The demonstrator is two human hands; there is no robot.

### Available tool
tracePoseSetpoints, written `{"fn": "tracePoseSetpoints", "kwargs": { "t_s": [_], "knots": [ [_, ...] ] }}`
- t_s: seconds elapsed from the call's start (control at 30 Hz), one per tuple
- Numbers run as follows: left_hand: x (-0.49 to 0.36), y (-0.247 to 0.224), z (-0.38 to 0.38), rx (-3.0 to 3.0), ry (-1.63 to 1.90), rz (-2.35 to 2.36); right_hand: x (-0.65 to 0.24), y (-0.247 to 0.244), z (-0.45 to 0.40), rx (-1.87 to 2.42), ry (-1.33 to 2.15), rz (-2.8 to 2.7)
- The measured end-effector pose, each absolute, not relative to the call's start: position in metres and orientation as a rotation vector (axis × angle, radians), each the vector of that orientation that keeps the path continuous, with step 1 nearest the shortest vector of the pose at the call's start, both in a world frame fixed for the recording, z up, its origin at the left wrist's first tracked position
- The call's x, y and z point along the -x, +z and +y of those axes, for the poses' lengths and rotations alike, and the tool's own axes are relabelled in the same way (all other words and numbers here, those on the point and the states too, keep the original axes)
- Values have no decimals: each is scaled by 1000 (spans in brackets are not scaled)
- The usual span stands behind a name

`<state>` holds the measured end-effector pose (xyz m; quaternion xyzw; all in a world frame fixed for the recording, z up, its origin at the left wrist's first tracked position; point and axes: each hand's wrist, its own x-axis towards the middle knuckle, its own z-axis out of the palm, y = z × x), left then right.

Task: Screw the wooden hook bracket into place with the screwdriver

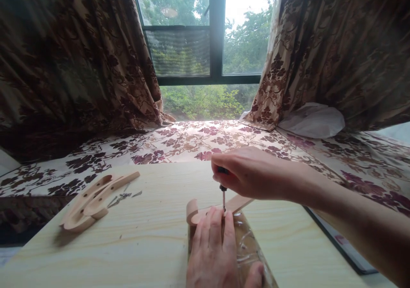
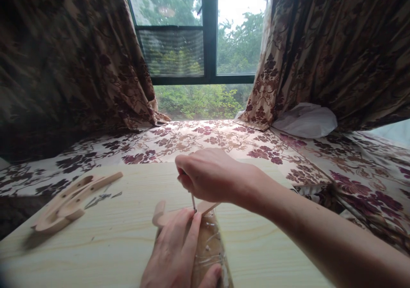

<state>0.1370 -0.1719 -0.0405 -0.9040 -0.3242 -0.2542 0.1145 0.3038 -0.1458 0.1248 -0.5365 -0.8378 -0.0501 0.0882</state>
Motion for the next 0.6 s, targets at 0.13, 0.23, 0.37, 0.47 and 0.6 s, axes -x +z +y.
{"fn": "tracePoseSetpoints", "kwargs": {
  "t_s": [0.13,0.23,0.37,0.47,0.6],
  "knots": [
    [-136,-40,-171,2643,-731,-944,-304,121,-146,1682,-218,-2443],
    [-135,-40,-171,2658,-711,-954,-305,125,-147,1690,-171,-2444],
    [-134,-38,-173,2635,-751,-940,-306,132,-150,1585,-71,-2499],
    [-134,-36,-174,2614,-799,-912,-304,131,-149,1559,-76,-2509],
    [-133,-39,-169,2628,-727,-915,-302,126,-147,1659,-111,-2450]
  ]
}}
